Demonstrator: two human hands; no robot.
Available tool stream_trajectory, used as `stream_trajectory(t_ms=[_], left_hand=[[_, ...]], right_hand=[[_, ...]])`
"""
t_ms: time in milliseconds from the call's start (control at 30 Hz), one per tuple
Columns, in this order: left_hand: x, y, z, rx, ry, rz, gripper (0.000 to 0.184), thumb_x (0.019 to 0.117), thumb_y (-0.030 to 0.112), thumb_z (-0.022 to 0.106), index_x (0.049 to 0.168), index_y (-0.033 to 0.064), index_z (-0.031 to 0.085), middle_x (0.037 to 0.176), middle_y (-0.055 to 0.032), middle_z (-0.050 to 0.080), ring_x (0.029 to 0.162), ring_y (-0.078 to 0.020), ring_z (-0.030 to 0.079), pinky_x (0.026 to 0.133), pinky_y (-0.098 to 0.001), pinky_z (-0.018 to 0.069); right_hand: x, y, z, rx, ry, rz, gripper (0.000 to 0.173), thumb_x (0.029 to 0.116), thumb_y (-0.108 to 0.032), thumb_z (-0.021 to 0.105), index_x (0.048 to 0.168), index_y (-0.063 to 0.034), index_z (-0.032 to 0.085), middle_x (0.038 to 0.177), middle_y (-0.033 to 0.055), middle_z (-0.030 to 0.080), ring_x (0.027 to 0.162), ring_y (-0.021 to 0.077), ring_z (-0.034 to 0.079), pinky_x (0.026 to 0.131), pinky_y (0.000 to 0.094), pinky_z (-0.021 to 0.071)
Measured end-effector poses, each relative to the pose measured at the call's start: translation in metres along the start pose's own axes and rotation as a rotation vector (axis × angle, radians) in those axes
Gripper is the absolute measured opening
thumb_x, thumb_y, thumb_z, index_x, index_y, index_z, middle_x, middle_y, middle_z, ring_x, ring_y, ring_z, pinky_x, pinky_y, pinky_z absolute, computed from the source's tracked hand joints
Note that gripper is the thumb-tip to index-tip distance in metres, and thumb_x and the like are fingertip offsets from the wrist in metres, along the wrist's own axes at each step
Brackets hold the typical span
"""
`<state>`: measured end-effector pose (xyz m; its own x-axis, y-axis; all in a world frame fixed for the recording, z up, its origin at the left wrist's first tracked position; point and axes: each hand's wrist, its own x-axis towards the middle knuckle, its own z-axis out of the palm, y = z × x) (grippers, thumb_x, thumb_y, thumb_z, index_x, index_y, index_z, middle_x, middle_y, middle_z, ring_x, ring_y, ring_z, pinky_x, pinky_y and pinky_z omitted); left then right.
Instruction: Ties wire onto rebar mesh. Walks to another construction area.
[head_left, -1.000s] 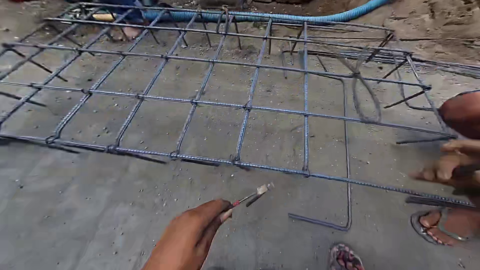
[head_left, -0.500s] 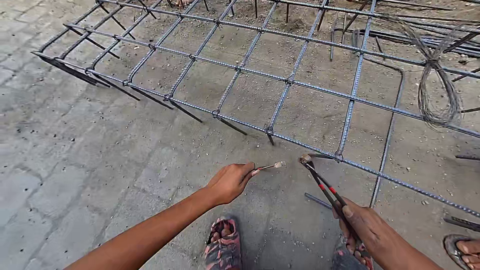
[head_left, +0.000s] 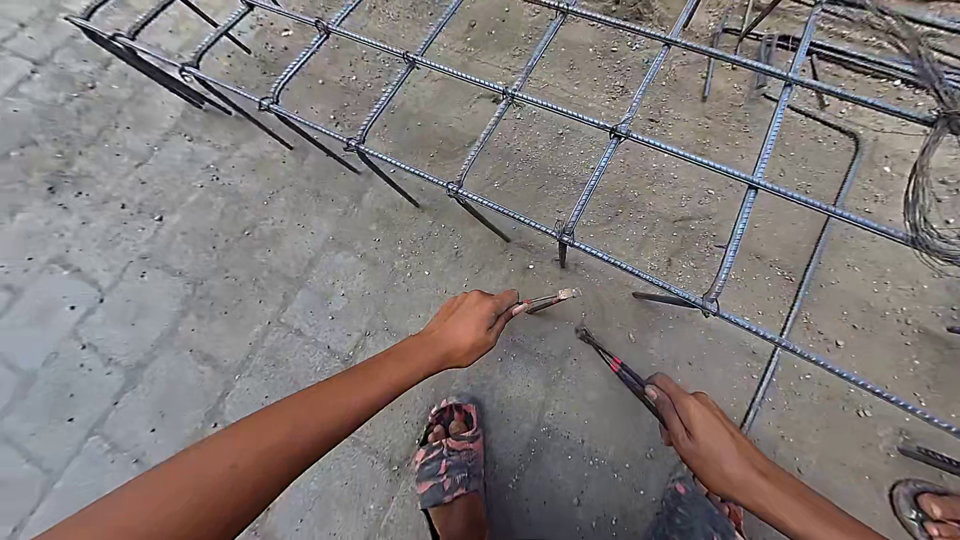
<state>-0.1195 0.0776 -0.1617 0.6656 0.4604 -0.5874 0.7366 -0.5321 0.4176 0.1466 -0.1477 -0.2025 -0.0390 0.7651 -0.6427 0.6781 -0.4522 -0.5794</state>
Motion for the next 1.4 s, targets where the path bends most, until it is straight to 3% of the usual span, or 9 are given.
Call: stream_trajectory(t_ms=[100, 233, 400, 500, 633, 800, 1000, 1167, 1400], left_hand=[[-0.001, -0.009, 0.007, -0.016, 0.037, 0.021, 0.039, 0.1122, 0.034, 0.037, 0.099, 0.0061, 0.060, 0.070, -0.0100, 0.056, 0.069, -0.0291, 0.061, 0.064, -0.0483, 0.0466], [-0.003, -0.015, 0.011, -0.011, 0.101, 0.060, 0.032, 0.1107, 0.028, 0.043, 0.093, 0.0071, 0.060, 0.065, -0.0064, 0.052, 0.062, -0.0248, 0.058, 0.057, -0.0438, 0.0444], [-0.007, -0.009, 0.015, -0.037, 0.018, 0.069, 0.041, 0.1122, 0.035, 0.037, 0.101, 0.0035, 0.061, 0.073, -0.0132, 0.058, 0.071, -0.0323, 0.062, 0.066, -0.0507, 0.0481], [-0.008, -0.011, 0.013, -0.052, 0.034, 0.058, 0.038, 0.1120, 0.032, 0.039, 0.100, 0.0038, 0.061, 0.070, -0.0117, 0.056, 0.069, -0.0306, 0.061, 0.064, -0.0488, 0.0476], [-0.008, -0.024, 0.025, -0.025, 0.171, 0.101, 0.027, 0.1090, 0.026, 0.048, 0.090, 0.0100, 0.058, 0.058, -0.0016, 0.047, 0.054, -0.0186, 0.053, 0.050, -0.0384, 0.0418], [-0.009, -0.012, 0.016, -0.045, 0.059, 0.029, 0.034, 0.1115, 0.032, 0.041, 0.097, 0.0076, 0.059, 0.066, -0.0069, 0.053, 0.065, -0.0250, 0.059, 0.061, -0.0442, 0.0463], [-0.010, -0.024, 0.025, -0.029, 0.172, 0.086, 0.027, 0.1090, 0.026, 0.048, 0.090, 0.0106, 0.058, 0.058, -0.0008, 0.046, 0.053, -0.0176, 0.052, 0.050, -0.0372, 0.0414], [-0.014, -0.015, 0.023, -0.055, 0.081, 0.056, 0.032, 0.1112, 0.030, 0.042, 0.094, 0.0084, 0.058, 0.063, -0.0045, 0.050, 0.060, -0.0220, 0.056, 0.057, -0.0413, 0.0445], [-0.013, -0.022, 0.028, -0.037, 0.152, 0.066, 0.027, 0.1092, 0.027, 0.048, 0.090, 0.0110, 0.058, 0.058, -0.0007, 0.047, 0.053, -0.0170, 0.052, 0.050, -0.0367, 0.0415]], right_hand=[[-0.021, -0.011, -0.010, 0.112, 0.410, -0.358, 0.062, 0.1081, -0.059, 0.025, 0.124, -0.0105, 0.060, 0.061, -0.0051, 0.054, 0.045, 0.0045, 0.050, 0.041, 0.0248, 0.0453], [-0.017, -0.028, -0.023, 0.394, 0.577, -0.713, 0.066, 0.1056, -0.064, 0.018, 0.138, -0.0174, 0.053, 0.081, -0.0055, 0.063, 0.068, -0.0023, 0.060, 0.061, 0.0146, 0.0508], [0.010, -0.016, 0.013, 0.067, 0.273, -0.171, 0.055, 0.1083, -0.049, 0.028, 0.112, -0.0067, 0.063, 0.061, 0.0008, 0.053, 0.051, 0.0156, 0.056, 0.051, 0.0362, 0.0490], [-0.009, -0.033, -0.014, 0.187, 0.441, -0.389, 0.062, 0.1096, -0.055, 0.023, 0.122, -0.0077, 0.061, 0.067, -0.0060, 0.057, 0.051, 0.0019, 0.054, 0.045, 0.0221, 0.0495], [-0.017, -0.047, -0.024, 0.455, 0.606, -0.713, 0.062, 0.1062, -0.063, 0.022, 0.135, -0.0205, 0.056, 0.083, -0.0093, 0.066, 0.070, -0.0023, 0.062, 0.063, 0.0159, 0.0528], [0.005, -0.022, 0.009, 0.056, 0.321, -0.194, 0.057, 0.1084, -0.049, 0.025, 0.113, -0.0073, 0.064, 0.061, -0.0011, 0.056, 0.048, 0.0126, 0.056, 0.047, 0.0336, 0.0500], [-0.025, -0.050, -0.017, 0.478, 0.580, -0.697, 0.061, 0.1063, -0.062, 0.021, 0.132, -0.0206, 0.057, 0.082, -0.0081, 0.066, 0.068, -0.0013, 0.062, 0.061, 0.0162, 0.0530], [0.000, -0.025, 0.009, 0.100, 0.263, -0.146, 0.055, 0.1079, -0.050, 0.025, 0.113, -0.0096, 0.061, 0.061, -0.0024, 0.056, 0.048, 0.0110, 0.057, 0.047, 0.0325, 0.0517], [-0.020, -0.040, -0.008, 0.395, 0.577, -0.622, 0.054, 0.1082, -0.058, 0.025, 0.130, -0.0186, 0.055, 0.079, -0.0087, 0.063, 0.065, -0.0011, 0.061, 0.057, 0.0173, 0.0531]])
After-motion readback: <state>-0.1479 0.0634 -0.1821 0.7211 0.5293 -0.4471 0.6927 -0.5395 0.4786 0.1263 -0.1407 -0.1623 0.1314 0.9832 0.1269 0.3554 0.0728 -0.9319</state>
